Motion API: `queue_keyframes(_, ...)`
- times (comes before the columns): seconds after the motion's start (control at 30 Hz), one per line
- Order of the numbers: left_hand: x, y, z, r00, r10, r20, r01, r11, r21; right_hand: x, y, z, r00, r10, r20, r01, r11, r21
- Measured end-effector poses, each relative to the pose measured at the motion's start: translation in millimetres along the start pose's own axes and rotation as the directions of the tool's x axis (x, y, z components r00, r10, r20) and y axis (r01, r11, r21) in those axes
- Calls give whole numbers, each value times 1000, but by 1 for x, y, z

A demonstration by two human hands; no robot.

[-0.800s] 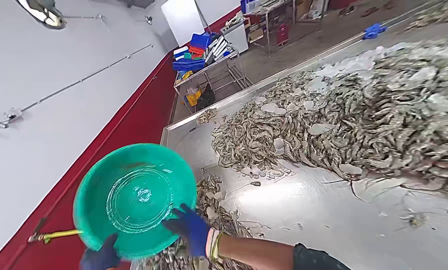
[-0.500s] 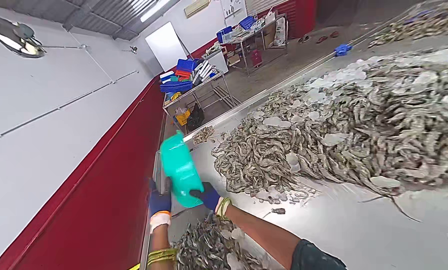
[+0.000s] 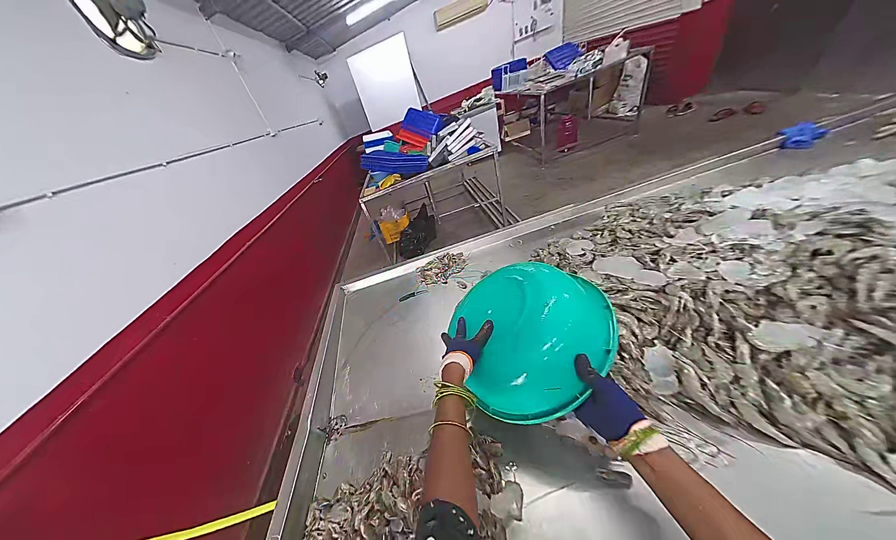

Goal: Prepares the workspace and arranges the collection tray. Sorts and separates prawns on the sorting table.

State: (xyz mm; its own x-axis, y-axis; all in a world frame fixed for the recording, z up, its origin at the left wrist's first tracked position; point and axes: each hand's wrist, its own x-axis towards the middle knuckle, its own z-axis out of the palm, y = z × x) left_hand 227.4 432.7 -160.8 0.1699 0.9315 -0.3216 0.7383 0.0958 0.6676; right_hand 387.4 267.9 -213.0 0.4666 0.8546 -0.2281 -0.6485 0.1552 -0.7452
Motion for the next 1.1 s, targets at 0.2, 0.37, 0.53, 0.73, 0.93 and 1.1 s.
queue_keyframes(0.2,-38,28,78,998,57,40,-54,996,-64,-51,-46,-73,993,-76,-91,73,997,-28)
queue_keyframes(0.37,-78,45,126,991,77,109,-65,992,-111,-108,-68,-132,982,-112,-152,113,994,-2)
queue_keyframes(0.53,-147,75,180,969,179,168,-164,981,-101,-180,-103,-198,960,-171,-222,173,985,-11)
queue_keyframes(0.73,-258,110,226,843,405,355,-351,913,-208,-294,-171,-270,931,-262,-256,255,965,-60)
queue_keyframes(0.93,-249,97,101,893,449,-35,-436,843,-314,-235,-172,-154,940,-333,-79,327,942,-79)
queue_keyframes(1.1,-140,24,-21,962,175,-210,-248,882,-401,-114,-122,16,992,-16,124,24,997,-68)
